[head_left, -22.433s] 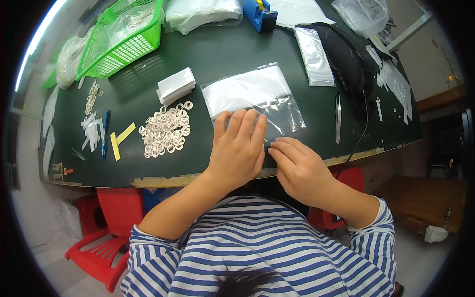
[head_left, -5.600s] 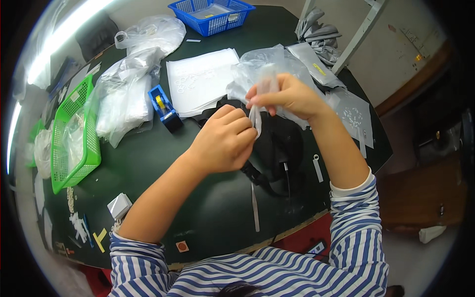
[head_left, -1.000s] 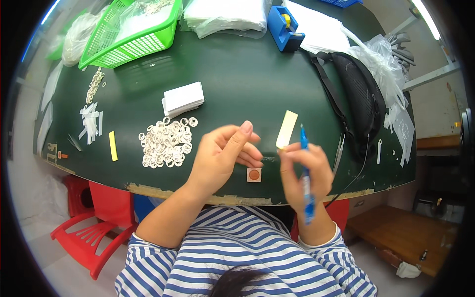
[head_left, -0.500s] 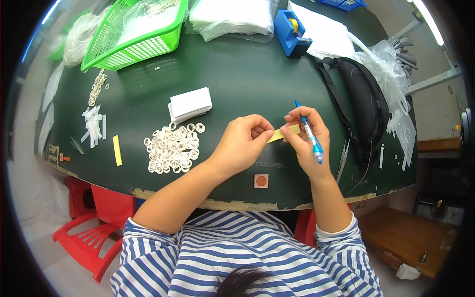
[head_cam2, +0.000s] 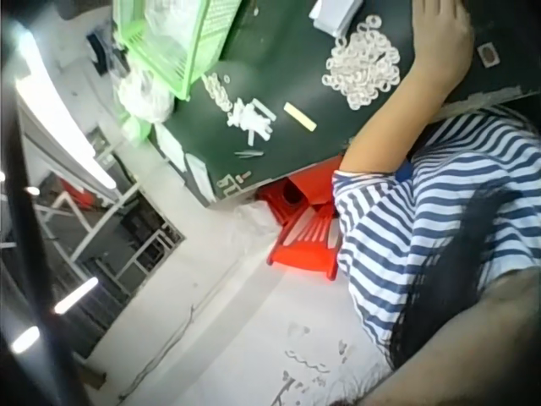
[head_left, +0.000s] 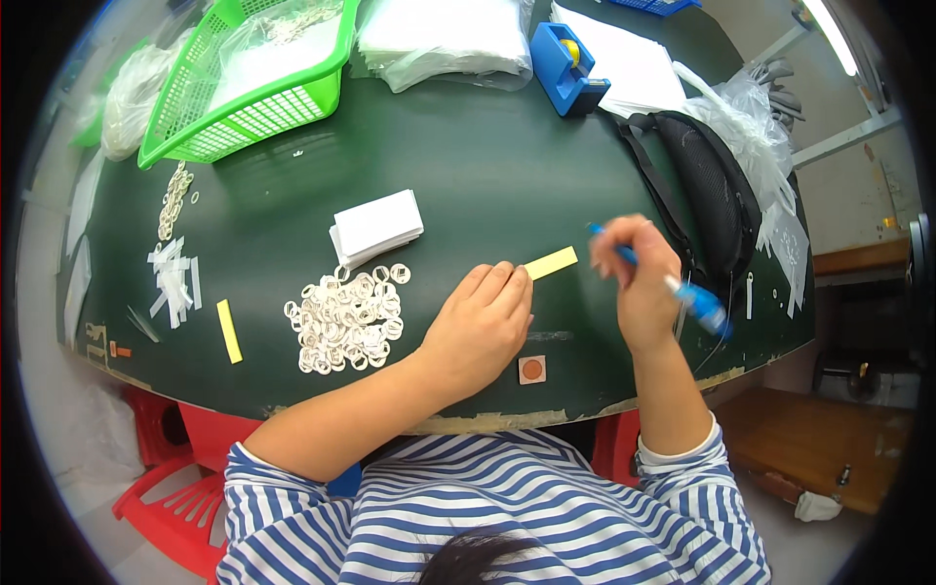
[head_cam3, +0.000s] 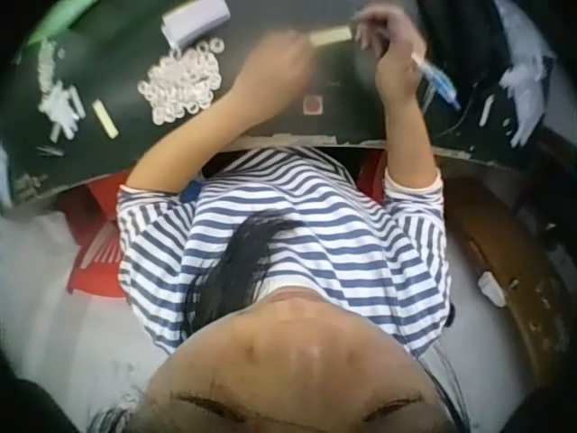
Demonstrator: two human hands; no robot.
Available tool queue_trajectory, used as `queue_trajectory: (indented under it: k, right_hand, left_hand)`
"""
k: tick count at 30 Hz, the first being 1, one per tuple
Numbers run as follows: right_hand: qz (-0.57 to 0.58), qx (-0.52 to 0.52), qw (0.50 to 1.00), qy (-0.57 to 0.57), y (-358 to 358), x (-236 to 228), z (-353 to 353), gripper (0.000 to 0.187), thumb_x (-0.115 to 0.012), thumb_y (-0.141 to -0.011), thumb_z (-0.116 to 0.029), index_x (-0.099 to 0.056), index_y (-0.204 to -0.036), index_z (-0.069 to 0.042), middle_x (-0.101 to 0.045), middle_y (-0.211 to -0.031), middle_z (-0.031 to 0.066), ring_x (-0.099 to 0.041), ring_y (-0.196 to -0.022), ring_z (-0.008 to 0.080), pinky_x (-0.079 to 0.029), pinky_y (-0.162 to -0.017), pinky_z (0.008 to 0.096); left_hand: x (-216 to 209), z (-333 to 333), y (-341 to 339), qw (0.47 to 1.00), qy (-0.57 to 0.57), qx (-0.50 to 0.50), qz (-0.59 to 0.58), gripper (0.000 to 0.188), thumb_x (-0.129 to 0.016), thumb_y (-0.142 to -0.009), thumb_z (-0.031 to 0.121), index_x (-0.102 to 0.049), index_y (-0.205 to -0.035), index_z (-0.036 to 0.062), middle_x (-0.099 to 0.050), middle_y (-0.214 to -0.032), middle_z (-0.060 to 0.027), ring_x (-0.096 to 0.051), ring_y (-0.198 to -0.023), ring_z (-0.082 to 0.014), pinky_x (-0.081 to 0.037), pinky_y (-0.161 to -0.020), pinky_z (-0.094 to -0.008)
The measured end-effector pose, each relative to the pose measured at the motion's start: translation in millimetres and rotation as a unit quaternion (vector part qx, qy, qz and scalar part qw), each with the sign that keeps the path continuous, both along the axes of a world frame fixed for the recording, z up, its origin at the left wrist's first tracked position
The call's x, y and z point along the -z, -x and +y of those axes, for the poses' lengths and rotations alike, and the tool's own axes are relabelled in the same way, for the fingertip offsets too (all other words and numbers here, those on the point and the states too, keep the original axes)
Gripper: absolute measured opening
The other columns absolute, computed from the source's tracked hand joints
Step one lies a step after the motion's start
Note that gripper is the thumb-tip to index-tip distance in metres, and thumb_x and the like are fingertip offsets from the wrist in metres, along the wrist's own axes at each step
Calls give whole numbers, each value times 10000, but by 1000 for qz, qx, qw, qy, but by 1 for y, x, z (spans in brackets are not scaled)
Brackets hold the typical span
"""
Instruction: The person places small round items into plastic bags, seals them with tape, and writes on a yellow label using a pen.
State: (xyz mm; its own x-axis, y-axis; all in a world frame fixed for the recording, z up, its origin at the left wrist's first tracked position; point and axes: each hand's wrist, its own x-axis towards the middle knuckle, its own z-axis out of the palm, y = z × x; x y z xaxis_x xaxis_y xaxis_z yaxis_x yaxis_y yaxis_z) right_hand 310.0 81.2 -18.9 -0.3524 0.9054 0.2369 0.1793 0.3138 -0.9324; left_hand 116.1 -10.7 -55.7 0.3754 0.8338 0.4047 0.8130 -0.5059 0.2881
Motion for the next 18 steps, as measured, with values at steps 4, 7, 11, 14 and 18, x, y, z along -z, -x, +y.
queue_trajectory:
  k: [4,7,11,14,18]
  right_hand:
    - [91,-73,975,190,25,13,4,312,-538,-1053,-245,-651,-1119,38,-642,-771,64,-603,-680,124,-493,-645,273]
    - [12,-15,982,188,25,21,10,182,-672,-981,-153,-634,-898,4,-608,-670,7,-560,-571,88,-459,-552,246]
    - [-53,35,997,45,29,35,1,293,-749,-902,-87,-538,-704,-35,-553,-603,-6,-471,-529,63,-365,-484,254]
    - [-80,39,996,-29,27,49,0,354,-756,-880,-72,-489,-650,-40,-491,-560,9,-397,-509,74,-315,-466,283]
    - [-90,37,994,-50,30,52,0,358,-752,-888,-72,-481,-656,-35,-486,-554,23,-398,-484,91,-315,-456,287]
  left_hand:
    - [-3,-2,-3,999,8,-8,44,458,-722,-843,213,-656,-1200,-67,-626,-1257,-157,-553,-1165,-302,-450,-1005,-420]
    - [-7,-6,-2,998,16,-17,65,496,-714,-860,258,-653,-1238,-58,-617,-1295,-146,-532,-1178,-299,-432,-1009,-416]
    - [-5,-11,2,997,32,-26,60,535,-699,-896,331,-646,-1278,-40,-610,-1321,-128,-519,-1197,-298,-405,-1039,-435]
    - [-4,-13,2,997,41,-29,56,552,-691,-906,368,-645,-1282,-34,-609,-1330,-124,-517,-1208,-302,-393,-1053,-444]
    - [-5,-14,2,996,57,-31,56,566,-696,-900,387,-646,-1274,-35,-605,-1348,-127,-514,-1215,-309,-391,-1054,-448]
